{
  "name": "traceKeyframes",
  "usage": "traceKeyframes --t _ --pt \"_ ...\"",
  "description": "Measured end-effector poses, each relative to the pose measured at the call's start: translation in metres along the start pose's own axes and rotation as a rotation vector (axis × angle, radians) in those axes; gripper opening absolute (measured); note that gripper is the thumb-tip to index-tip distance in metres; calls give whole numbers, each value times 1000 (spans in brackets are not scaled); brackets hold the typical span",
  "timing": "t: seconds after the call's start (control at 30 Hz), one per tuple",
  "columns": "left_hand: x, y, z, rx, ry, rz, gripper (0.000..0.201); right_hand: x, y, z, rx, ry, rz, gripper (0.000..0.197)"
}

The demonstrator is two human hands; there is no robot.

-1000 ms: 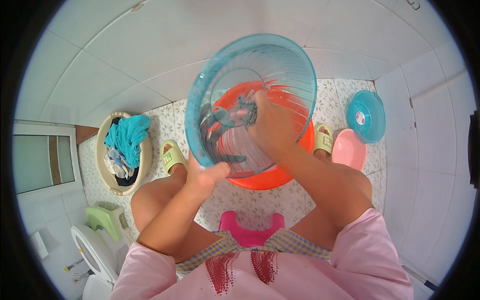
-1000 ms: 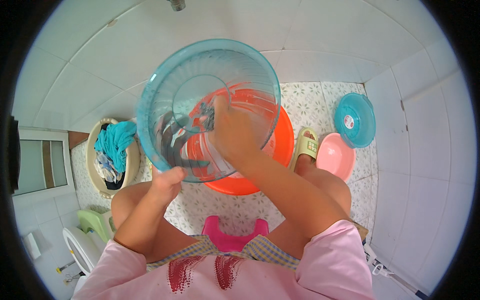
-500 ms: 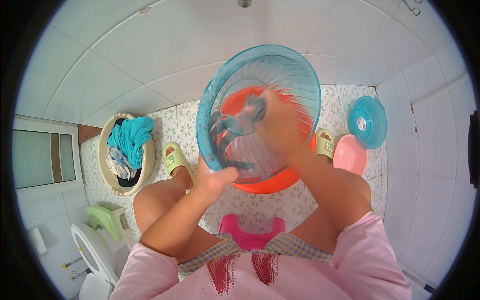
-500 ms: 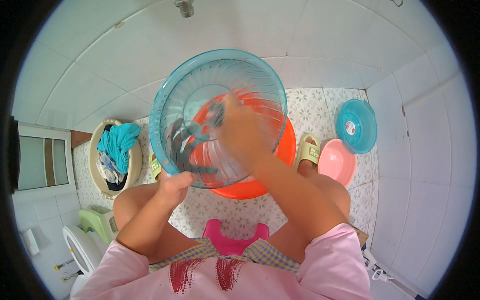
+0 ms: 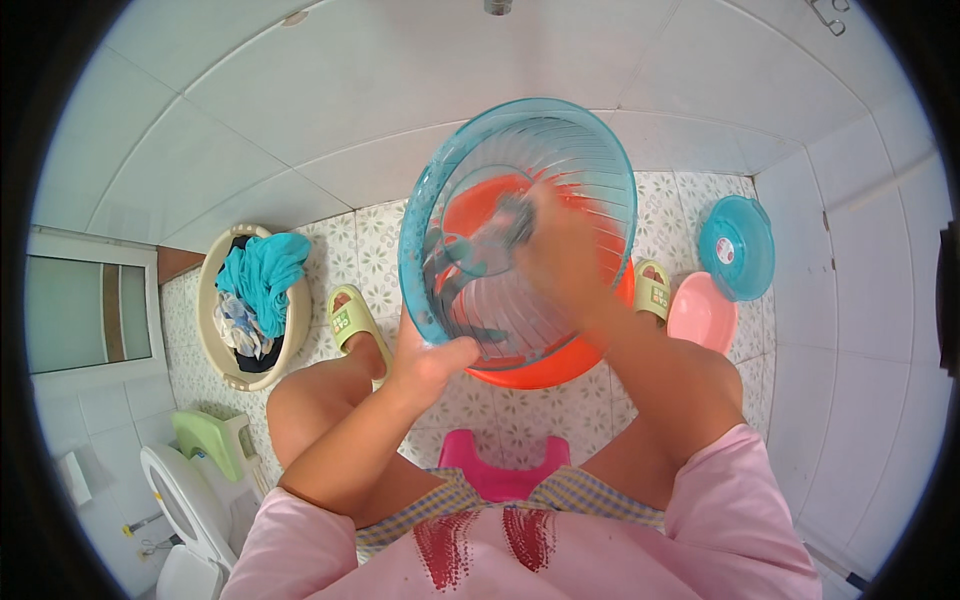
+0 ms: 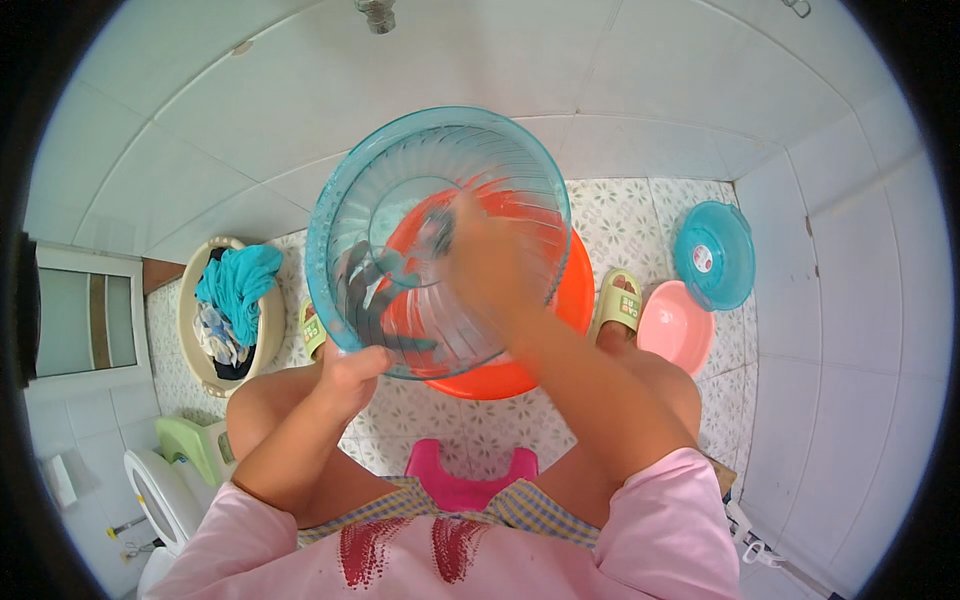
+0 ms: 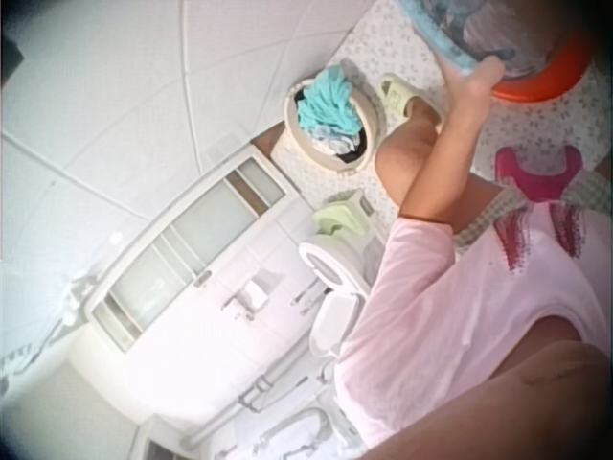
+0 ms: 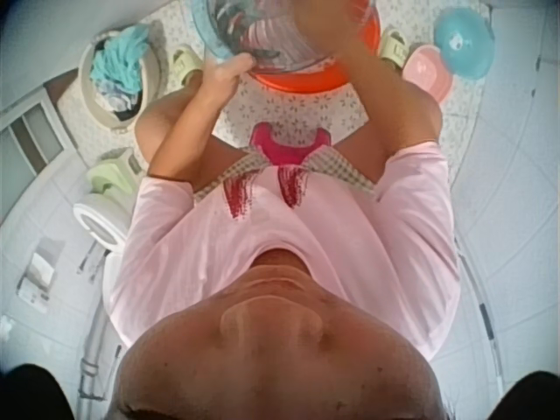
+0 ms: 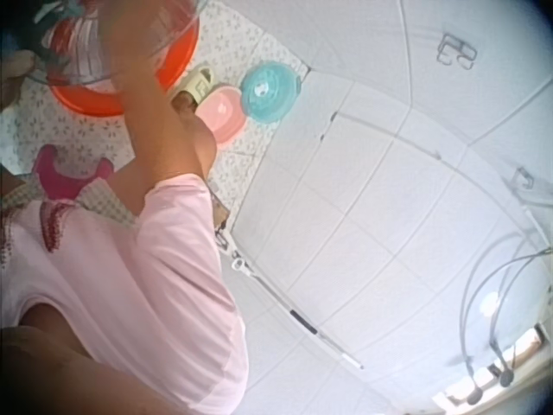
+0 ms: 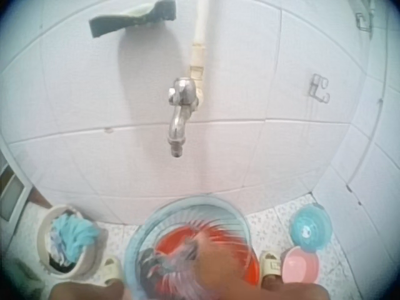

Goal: The person scrubs a blue plastic bowl and a pink bowl with a scouring pad in a red basin and rinses them under a tap.

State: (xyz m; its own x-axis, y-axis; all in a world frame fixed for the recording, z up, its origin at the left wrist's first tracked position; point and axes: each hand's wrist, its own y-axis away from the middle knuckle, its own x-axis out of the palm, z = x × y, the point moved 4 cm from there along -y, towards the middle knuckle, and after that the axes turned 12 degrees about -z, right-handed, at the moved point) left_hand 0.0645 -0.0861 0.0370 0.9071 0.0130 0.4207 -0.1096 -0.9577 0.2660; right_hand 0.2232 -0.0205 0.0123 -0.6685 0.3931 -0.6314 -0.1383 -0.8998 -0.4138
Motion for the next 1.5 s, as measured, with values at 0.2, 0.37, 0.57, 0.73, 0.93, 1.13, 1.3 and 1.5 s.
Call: traceKeyframes --t 0.2,0.37,0.57,0.73,0.93,1.13,1.3,1.5 --pt "-4 0 -3 34 -2 -28 95 -16 -24 1 168 -89 -121 28" --pt "0 -5 -8 58 -52 21 93 0 -6 7 25 10 3 31" --pt "-10 -7 -3 33 -110 -26 92 -4 -3 22 63 41 -25 30" --pt "-7 -5 2 4 -58 -11 91 -8 -16 6 54 -199 -112 29" --pt "-1 -5 -5 -38 -74 -25 92 -4 -6 21 -106 2 -58 27" --pt "6 -7 -3 30 -28 -19 93 -8 -5 11 10 2 -42 23" --pt "2 -5 -1 -25 -56 -36 93 -28 -35 1 182 -17 -40 26" --pt "-6 -6 9 23 -116 57 95 -17 -19 7 -28 30 -62 21"
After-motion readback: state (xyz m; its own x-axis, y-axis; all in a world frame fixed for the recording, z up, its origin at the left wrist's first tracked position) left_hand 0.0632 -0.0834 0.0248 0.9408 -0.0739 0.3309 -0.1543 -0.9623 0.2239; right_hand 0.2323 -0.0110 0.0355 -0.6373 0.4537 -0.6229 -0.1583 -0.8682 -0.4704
